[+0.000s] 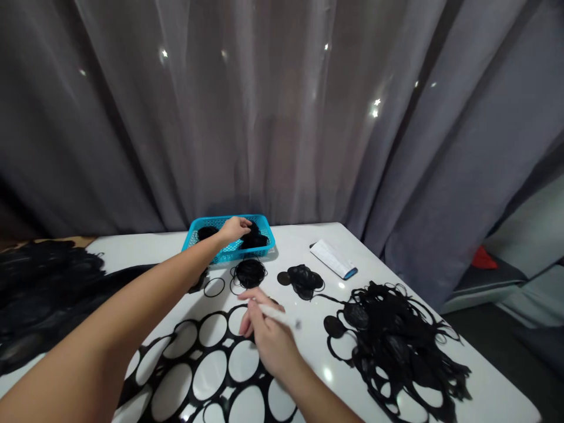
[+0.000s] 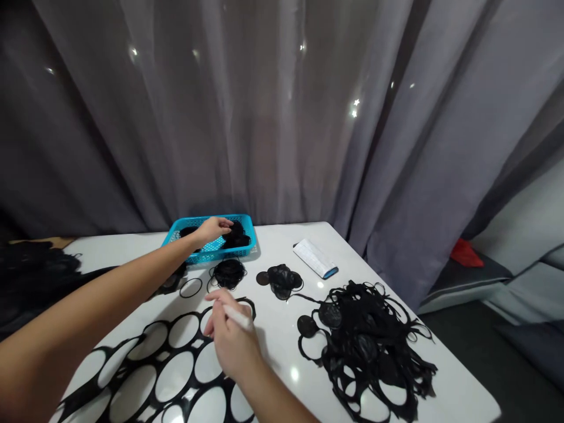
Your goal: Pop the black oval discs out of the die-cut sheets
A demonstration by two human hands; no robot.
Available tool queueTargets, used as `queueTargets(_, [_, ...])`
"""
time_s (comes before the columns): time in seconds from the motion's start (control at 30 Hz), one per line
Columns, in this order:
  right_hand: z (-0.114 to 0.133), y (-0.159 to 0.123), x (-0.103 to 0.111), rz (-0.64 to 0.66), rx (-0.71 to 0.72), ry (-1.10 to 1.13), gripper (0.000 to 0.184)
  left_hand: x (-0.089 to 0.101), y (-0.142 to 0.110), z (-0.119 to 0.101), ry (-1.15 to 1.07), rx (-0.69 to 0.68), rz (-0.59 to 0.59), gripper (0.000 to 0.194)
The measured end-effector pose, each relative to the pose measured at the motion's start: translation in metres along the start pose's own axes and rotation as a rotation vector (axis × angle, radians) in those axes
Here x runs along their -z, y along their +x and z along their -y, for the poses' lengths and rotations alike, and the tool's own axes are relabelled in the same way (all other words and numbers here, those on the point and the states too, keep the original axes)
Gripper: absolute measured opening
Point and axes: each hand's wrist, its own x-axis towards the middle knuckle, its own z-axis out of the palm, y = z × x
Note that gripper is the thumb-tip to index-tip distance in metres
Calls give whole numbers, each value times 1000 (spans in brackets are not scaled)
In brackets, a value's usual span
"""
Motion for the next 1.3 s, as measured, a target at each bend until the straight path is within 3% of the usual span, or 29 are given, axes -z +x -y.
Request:
queueTargets(0.13, [-5,-14,-23,235,178,-495,15,42,-33,10,69,-11,-43,35])
queueTargets(0.2, [-6,-17,-38,307,211,-636,25,63,-53,20,113,-1,-75,34])
queueTargets(0.27, [-8,-19,-52,388,209,-699,36,80,-74,30,152,10,-103,34])
queueTargets(0.33, [-12,-21,-63,428,218,-716,28,90,-95,41,180,12,-115,34])
queueTargets(0.47, [-8,-26,-60,364,201,-554,23,90,-137,62,209,-44,-114,33])
queueTargets(0.53, [5,-28,-33,289,126,-339,24,85,-158,74,225,-88,-102,30])
queueTargets(0.63, [33,-31,44,91,125,-103,23,77,-189,93,251,-155,-81,21])
queueTargets(0.77, [52,-37,170,-338,224,-177,36,63,-213,109,329,-272,-70,21])
queueTargets(0.87, [34,-43,234,-493,133,-382,37,44,-213,108,417,-354,-62,18])
queueTargets(0.97, [-1,-52,260,-377,-10,-716,25,19,-200,102,495,-400,-18,23])
queueTargets(1.07, [-27,-67,266,-221,-84,-943,22,2,-181,99,540,-387,24,35])
queueTargets(1.13, [-33,-79,268,-260,-67,-1028,22,-1,-167,99,553,-356,55,35])
queueTargets(1.3, [-17,-96,274,-556,115,-1107,28,15,-133,91,519,-245,71,35])
